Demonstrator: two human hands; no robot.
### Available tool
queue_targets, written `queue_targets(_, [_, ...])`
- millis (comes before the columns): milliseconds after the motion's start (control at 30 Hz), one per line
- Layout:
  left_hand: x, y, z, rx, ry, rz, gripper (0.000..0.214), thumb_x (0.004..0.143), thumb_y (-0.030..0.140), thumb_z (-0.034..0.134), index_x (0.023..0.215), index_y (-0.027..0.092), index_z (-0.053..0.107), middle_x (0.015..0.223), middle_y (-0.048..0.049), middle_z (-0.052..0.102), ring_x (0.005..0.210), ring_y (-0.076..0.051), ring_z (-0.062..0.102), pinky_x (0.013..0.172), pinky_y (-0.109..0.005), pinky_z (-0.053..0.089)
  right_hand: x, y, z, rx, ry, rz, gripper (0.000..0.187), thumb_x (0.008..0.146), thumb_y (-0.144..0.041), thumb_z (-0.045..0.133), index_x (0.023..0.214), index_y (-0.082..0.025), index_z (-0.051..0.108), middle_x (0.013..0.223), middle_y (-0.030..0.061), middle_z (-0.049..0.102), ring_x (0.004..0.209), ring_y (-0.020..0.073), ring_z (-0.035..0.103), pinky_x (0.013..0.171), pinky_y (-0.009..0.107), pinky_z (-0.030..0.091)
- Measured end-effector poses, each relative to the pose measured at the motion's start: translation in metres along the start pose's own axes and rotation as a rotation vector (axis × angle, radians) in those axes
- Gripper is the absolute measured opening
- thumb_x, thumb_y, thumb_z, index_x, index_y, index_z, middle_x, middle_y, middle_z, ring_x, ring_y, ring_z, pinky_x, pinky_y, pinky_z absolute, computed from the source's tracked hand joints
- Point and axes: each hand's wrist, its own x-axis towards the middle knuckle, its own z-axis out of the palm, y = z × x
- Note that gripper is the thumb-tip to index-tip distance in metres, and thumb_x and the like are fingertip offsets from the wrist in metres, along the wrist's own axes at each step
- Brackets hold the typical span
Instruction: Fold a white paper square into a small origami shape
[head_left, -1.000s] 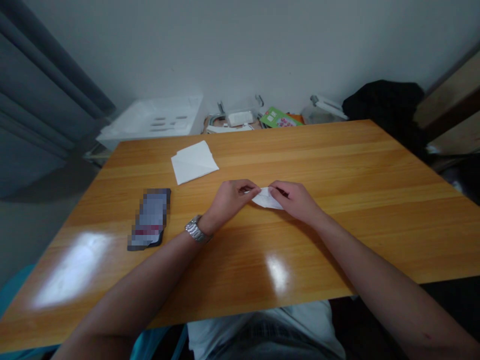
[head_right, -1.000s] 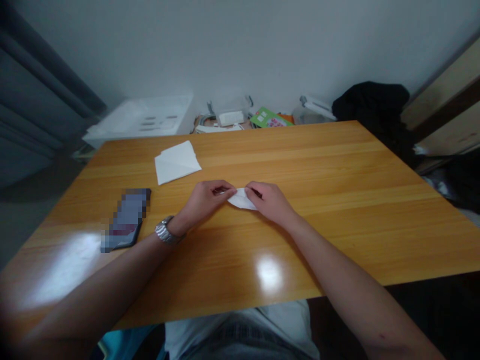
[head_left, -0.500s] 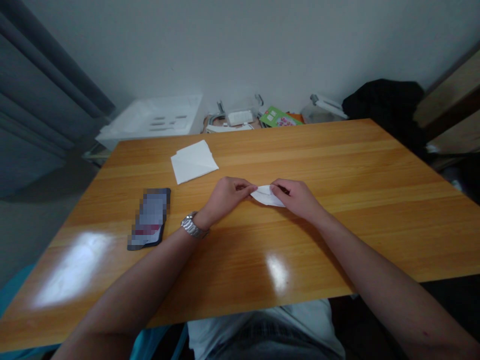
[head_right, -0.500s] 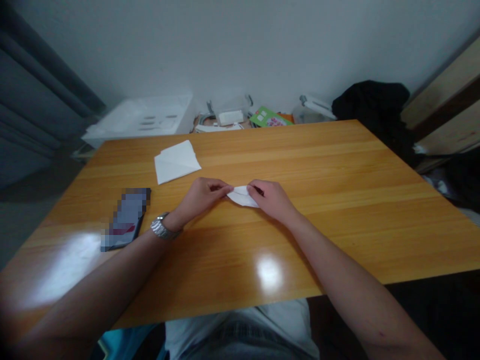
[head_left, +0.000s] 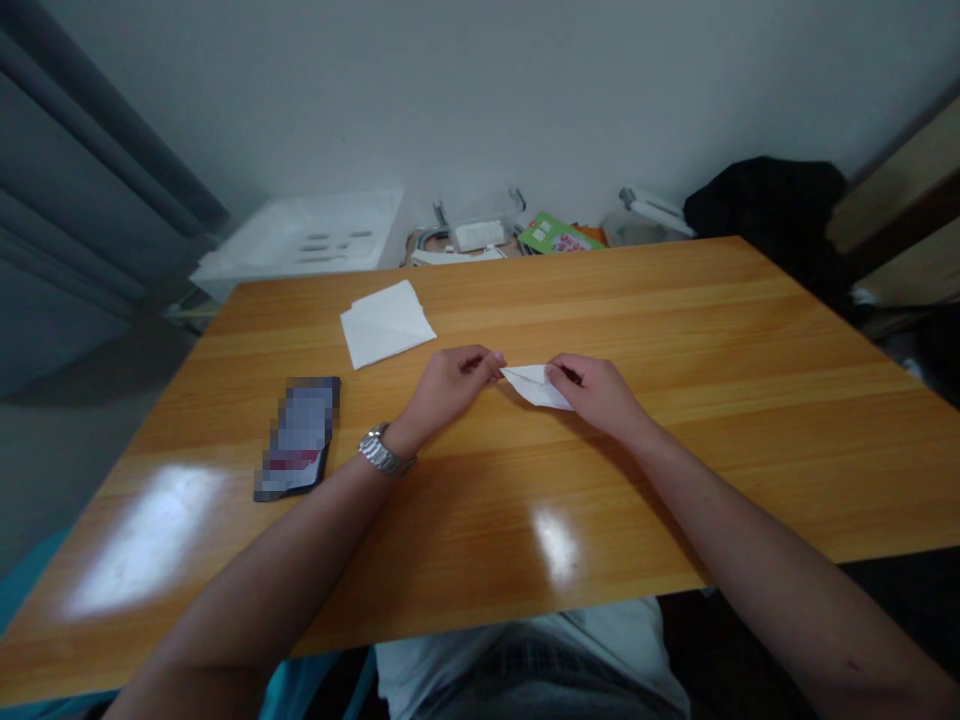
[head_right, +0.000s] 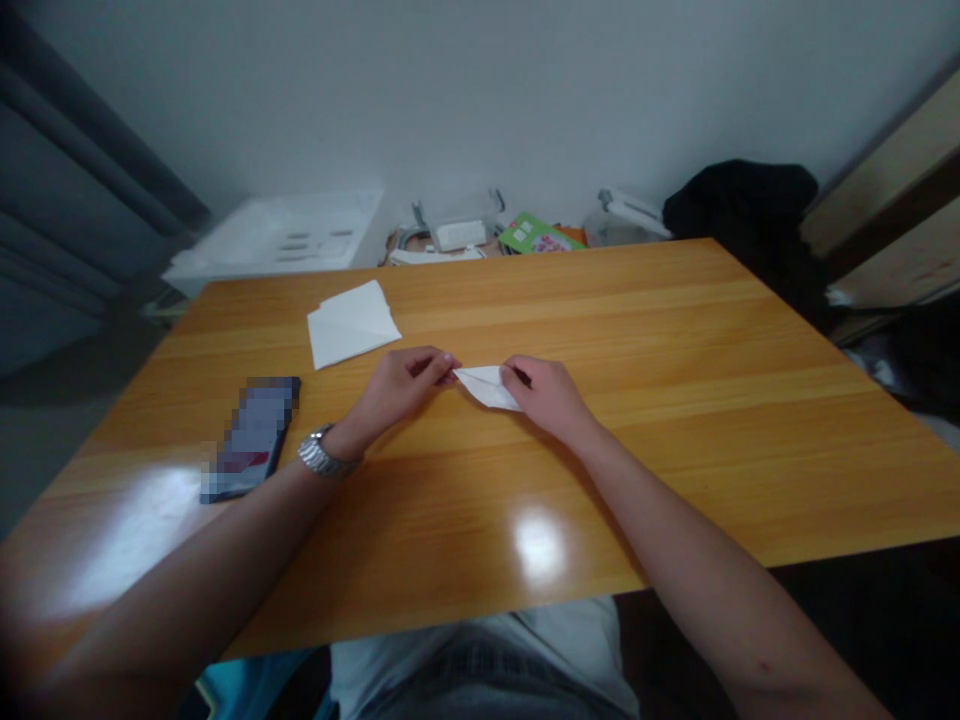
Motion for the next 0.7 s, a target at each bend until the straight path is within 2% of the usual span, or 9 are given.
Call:
queue_targets(167, [-0.0027, 0.0069, -0.0008, 0.046, -0.042, 0.036, 0.026, 0.093, 0.041, 0.065, 0.091, 0.016, 0.075, 0.087, -0.0036, 0.077, 0.075, -0.013, 0.067, 0.067, -0.022, 0.049, -0.0002, -0.0004, -0.0002, 0.004, -0.012, -0.010, 0.031, 0.098, -0.038, 0.051, 0.081, -0.020, 0.068, 0.072, 0.0026, 0.067, 0.064, 0.0169, 0.057, 0.061, 0.029, 0.036])
queue_targets(433, [-0.0015, 0.0016, -0.0006, 0.053, -0.075, 0.007, 0.029, 0.094, 0.040, 0.061, 0.086, 0.015, 0.073, 0.078, -0.0024, 0.073, 0.069, -0.013, 0.062, 0.062, -0.023, 0.044, -0.0012, 0.0006, -0.0001, 0.029, -0.023, -0.013, 0.031, 0.099, -0.040, 0.051, 0.081, -0.019, 0.067, 0.071, 0.0018, 0.065, 0.064, 0.0164, 0.056, 0.061, 0.029, 0.036])
queue_targets(700, [0.0007, -0.0001, -0.0053, 0.104, -0.094, 0.043, 0.024, 0.094, 0.035, 0.060, 0.089, 0.015, 0.073, 0.082, -0.0028, 0.074, 0.072, -0.013, 0.063, 0.065, -0.023, 0.045, -0.0005, 0.0001, -0.0010, 0.014, -0.063, -0.021, 0.034, 0.100, -0.042, 0.049, 0.083, -0.018, 0.068, 0.071, 0.0023, 0.064, 0.063, 0.0162, 0.053, 0.060, 0.029, 0.034])
